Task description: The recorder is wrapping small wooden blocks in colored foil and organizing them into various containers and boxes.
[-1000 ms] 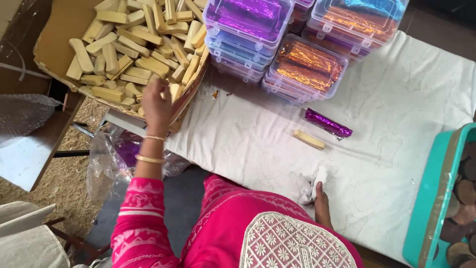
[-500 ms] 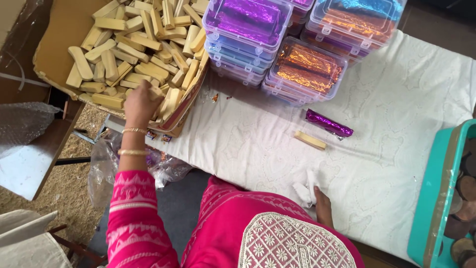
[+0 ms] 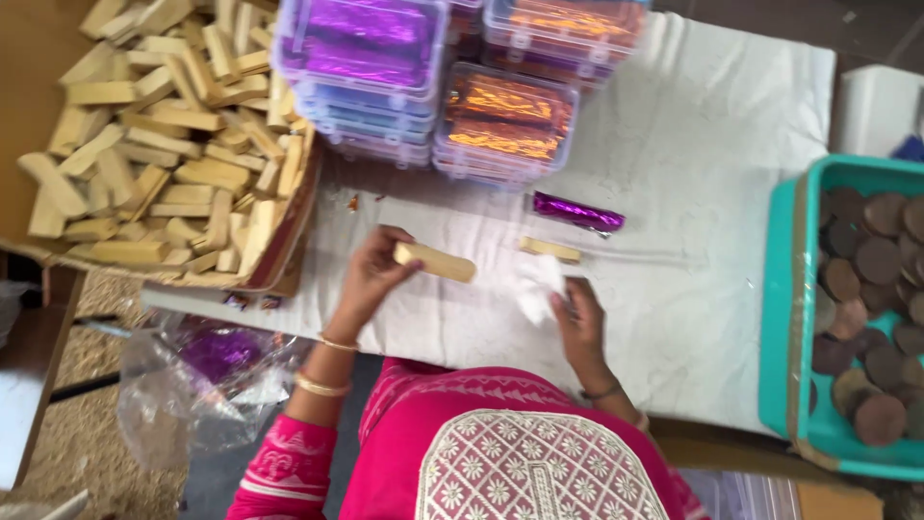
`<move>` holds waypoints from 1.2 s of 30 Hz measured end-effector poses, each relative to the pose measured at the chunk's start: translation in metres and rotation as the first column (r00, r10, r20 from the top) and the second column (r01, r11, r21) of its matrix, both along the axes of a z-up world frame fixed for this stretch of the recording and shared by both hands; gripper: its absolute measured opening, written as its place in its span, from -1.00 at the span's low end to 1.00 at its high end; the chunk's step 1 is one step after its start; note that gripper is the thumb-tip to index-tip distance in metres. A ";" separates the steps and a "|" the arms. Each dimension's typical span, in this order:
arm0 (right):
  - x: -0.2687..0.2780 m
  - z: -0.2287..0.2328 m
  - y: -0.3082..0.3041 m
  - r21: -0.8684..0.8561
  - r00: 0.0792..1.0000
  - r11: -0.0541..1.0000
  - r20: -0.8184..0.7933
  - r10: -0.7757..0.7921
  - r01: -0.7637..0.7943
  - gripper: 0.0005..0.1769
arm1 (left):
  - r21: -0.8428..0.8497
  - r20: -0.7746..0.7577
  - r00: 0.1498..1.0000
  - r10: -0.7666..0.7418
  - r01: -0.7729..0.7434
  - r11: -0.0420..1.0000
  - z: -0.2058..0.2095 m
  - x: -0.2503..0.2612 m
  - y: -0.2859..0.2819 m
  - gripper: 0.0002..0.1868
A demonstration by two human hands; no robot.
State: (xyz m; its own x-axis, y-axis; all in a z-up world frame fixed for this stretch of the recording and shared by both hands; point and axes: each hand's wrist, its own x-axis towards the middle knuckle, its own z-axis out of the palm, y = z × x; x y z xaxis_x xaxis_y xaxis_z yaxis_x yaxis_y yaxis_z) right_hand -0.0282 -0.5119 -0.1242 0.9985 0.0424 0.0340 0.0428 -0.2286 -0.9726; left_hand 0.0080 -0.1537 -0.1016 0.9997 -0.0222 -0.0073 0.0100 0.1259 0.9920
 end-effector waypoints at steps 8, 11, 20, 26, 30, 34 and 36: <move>0.030 0.084 0.055 -0.538 0.909 0.761 -0.023 0.417 -0.363 -0.11 | -0.245 -0.145 0.949 -0.280 0.239 0.940 -0.013 0.000 -0.103 -0.63; 0.021 0.030 0.024 -0.327 0.864 0.809 -0.313 0.396 -0.489 -0.24 | -0.270 -0.161 0.905 -0.395 0.344 0.899 -0.013 -0.004 -0.103 -0.60; -0.011 0.009 -0.010 -0.215 0.949 0.939 -0.221 0.223 -0.270 -0.38 | -0.286 -0.212 0.821 -0.530 0.467 0.837 -0.041 -0.013 -0.113 -0.61; -0.010 0.009 -0.019 -0.251 0.984 0.957 -0.129 0.119 -0.148 -0.42 | 0.063 -0.277 0.828 -0.487 0.522 0.851 -0.048 -0.003 -0.118 -0.60; -0.015 -0.023 -0.040 -0.211 0.960 0.972 -0.235 -0.154 0.105 -0.46 | 0.206 -0.153 0.894 -0.421 0.446 0.871 -0.058 -0.003 -0.119 -0.64; -0.025 -0.074 -0.042 0.145 0.812 0.966 -0.576 -0.095 0.216 -0.60 | 0.387 -0.131 0.960 -0.248 0.280 0.879 -0.054 -0.010 -0.141 -0.68; -0.024 -0.064 -0.021 0.541 0.701 0.765 -0.693 0.170 0.350 -0.34 | 0.509 -0.035 0.973 -0.227 0.212 0.834 -0.052 -0.015 -0.157 -0.70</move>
State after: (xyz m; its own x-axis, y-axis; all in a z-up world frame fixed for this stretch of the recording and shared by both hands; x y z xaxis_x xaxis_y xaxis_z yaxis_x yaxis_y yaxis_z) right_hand -0.0519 -0.5330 -0.1881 0.7355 0.1810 -0.6529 -0.6550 0.4365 -0.6168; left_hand -0.0073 -0.3105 -0.1539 0.9690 -0.2414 -0.0523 -0.0492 -0.3960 0.9169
